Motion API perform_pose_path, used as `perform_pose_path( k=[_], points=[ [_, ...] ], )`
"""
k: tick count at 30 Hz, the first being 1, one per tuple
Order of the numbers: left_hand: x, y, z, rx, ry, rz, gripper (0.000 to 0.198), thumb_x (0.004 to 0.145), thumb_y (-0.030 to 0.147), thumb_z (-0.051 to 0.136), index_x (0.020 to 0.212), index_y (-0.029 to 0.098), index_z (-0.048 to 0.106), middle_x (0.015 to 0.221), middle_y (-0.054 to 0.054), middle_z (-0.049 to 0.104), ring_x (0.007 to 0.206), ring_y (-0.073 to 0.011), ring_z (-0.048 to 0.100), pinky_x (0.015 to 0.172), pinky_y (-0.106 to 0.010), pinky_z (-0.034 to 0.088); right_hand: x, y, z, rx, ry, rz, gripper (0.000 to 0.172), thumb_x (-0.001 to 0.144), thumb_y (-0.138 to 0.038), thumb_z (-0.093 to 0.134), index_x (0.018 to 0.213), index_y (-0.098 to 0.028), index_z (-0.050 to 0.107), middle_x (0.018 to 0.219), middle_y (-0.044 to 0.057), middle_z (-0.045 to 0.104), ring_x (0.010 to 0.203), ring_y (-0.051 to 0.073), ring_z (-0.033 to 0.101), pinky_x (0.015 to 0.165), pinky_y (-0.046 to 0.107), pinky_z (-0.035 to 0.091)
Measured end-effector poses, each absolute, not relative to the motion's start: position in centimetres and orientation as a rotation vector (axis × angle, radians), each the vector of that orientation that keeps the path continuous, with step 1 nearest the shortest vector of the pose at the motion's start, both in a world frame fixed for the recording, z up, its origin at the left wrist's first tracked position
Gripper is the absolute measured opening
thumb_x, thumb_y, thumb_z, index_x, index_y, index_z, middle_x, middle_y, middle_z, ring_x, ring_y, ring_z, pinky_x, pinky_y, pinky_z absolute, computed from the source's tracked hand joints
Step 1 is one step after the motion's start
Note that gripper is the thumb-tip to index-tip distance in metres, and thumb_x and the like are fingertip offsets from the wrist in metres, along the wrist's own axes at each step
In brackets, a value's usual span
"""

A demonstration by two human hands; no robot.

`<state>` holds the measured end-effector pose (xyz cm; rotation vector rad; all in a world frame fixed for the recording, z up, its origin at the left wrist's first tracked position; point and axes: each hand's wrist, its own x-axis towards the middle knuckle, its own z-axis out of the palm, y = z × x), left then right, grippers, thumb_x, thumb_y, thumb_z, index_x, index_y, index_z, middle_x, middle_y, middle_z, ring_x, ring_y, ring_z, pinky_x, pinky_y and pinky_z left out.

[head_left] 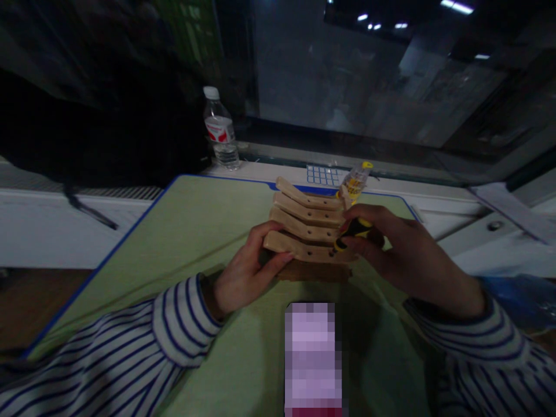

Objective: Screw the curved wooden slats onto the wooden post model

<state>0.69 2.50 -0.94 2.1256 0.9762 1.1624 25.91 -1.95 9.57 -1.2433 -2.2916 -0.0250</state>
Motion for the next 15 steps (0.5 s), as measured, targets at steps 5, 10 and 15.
perform_pose_path(
  k=[5, 10, 15],
  points=[
    [0.61, 2.63, -1.12, 2.136, 0.958, 1.179, 0.043, 0.091, 0.032, 0.057, 0.129, 0.025, 0.037, 0.12, -0.005, 0.056, 0.111, -0.0195, 0.056, 0.096, -0.034, 0.047, 25.89, -1.93, 9.48, -1.246, -2.298, -0.007, 0.035, 0.092, -0.029, 0.057, 0.125, -0.023, 0.048, 0.112, 0.008, 0.069, 0.084, 0.018, 0.071, 0.059, 0.026, 0.055],
    [0.63, 2.72, -1.31, 2.13, 0.972, 1.171, 0.044, 0.091, 0.032, 0.057, 0.129, 0.026, 0.037, 0.122, -0.006, 0.056, 0.114, -0.0204, 0.055, 0.098, -0.036, 0.046, 25.87, -1.77, 9.25, -1.159, -2.244, 0.004, 0.041, 0.09, -0.027, 0.06, 0.128, -0.024, 0.046, 0.117, 0.008, 0.066, 0.091, 0.018, 0.07, 0.061, 0.025, 0.055],
    [0.68, 2.64, -1.31, 2.116, 0.966, 1.172, 0.044, 0.091, 0.033, 0.058, 0.129, 0.025, 0.036, 0.121, -0.006, 0.056, 0.112, -0.021, 0.056, 0.098, -0.037, 0.046, 25.91, -1.65, 9.36, -1.121, -2.272, 0.092, 0.031, 0.092, -0.025, 0.057, 0.122, -0.025, 0.052, 0.116, 0.006, 0.068, 0.092, 0.017, 0.069, 0.07, 0.026, 0.056]
  ],
)
